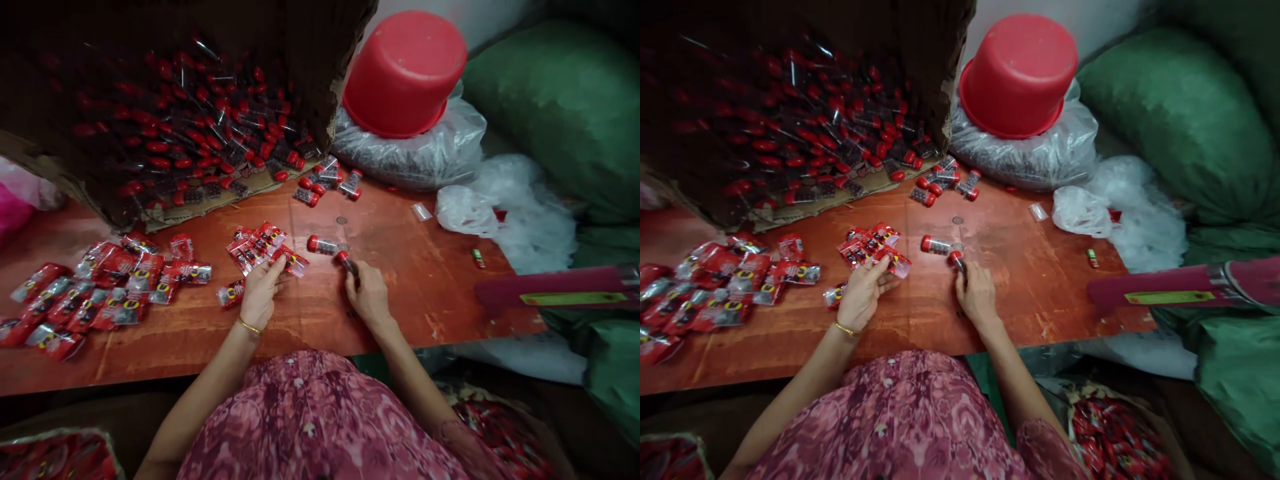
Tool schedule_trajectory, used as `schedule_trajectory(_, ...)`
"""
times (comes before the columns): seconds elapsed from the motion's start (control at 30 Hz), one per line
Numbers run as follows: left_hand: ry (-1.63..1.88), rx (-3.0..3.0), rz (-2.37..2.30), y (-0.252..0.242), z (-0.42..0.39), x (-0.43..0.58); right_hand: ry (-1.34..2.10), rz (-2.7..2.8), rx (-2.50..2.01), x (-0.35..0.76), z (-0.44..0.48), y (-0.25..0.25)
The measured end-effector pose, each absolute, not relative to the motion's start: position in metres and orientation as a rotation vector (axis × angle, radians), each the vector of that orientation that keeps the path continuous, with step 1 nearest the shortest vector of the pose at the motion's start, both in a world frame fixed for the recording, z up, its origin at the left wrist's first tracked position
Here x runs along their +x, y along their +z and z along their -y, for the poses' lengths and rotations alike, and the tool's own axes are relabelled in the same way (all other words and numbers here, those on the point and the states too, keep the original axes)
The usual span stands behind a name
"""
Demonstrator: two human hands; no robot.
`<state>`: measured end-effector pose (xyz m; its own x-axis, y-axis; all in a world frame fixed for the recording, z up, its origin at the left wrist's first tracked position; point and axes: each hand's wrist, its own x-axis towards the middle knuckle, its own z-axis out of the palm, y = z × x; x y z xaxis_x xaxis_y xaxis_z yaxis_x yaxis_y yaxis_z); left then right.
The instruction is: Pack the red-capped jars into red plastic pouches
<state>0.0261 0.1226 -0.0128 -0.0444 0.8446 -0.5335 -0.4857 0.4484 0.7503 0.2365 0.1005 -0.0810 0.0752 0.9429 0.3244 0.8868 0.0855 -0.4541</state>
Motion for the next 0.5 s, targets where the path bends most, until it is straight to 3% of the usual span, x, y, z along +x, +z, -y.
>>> schedule_trajectory(0.2,1.108,0.422,-1.192,-0.013,-0.122,0.028,0.896,1.372,-1.537,0.219,-0.076,-0.041)
schedule_trajectory(0.5,1.227,0.600,-1.165,-0.020,-0.116,0.029,1.159,1.414,-1.381,0.190,-0.078,-0.014)
